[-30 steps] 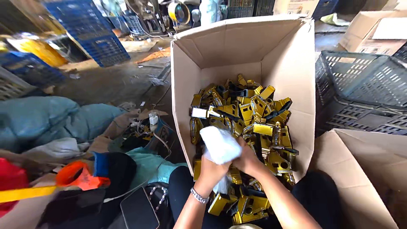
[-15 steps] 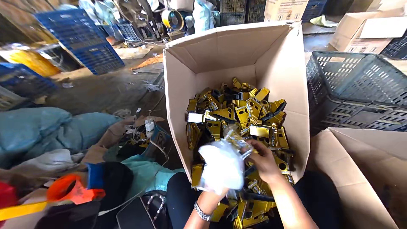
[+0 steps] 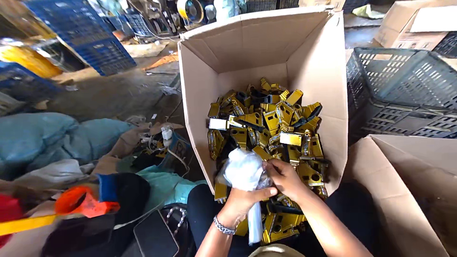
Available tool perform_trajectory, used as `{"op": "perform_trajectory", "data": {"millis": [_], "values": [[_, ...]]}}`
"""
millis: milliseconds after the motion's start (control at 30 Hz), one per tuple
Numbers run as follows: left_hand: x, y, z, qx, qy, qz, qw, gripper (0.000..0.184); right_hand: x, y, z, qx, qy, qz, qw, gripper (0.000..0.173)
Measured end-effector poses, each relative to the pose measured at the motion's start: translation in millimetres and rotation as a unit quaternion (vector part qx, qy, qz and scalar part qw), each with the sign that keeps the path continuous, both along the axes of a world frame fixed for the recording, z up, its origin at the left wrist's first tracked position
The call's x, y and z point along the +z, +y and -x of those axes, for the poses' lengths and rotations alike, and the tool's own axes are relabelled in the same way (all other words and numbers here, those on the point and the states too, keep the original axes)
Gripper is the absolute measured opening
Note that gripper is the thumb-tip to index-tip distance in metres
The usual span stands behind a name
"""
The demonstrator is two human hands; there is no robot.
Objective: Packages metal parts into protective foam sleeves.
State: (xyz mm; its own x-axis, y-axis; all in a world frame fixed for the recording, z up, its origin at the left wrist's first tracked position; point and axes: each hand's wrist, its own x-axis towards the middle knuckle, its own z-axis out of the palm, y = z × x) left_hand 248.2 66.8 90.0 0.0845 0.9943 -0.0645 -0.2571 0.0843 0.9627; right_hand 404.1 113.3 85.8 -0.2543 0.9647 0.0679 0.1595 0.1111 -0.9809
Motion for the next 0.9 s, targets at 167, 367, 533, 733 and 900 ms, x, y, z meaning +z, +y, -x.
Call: {"op": "perform_trajectory", "data": {"millis": [167,367,533,733,900], "values": [[-27.4,11.3,47.8,0.148,0.281,-0.112,0.942,0.04,-9.8,-20.8,-20.0,0.155,0.096,0.169,0.969,0.009],[1.2,10.5,42.6,0.059,0.095,-0.045,0.993,0.043,1.3,-1.9,5.6,0.081,0.018,0.101,0.991,0.031],[7.0,21.4,63.5,0.093,0.158,-0.107,0.977,0.026,30.7,34.8,13.5,0.152,-0.062,0.033,0.986,0.033],[-17.6,9.7,97.9,0.36,0.345,-0.221,0.838,0.052,-19.9,66.2,48.2,0.207,-0.061,0.123,0.969,0.054],[-19.9,-5.8,105.2,0.441,0.323,-0.156,0.822,0.048,-71.0,62.4,108.7,0.22,-0.445,-0.02,0.868,0.047]]}}
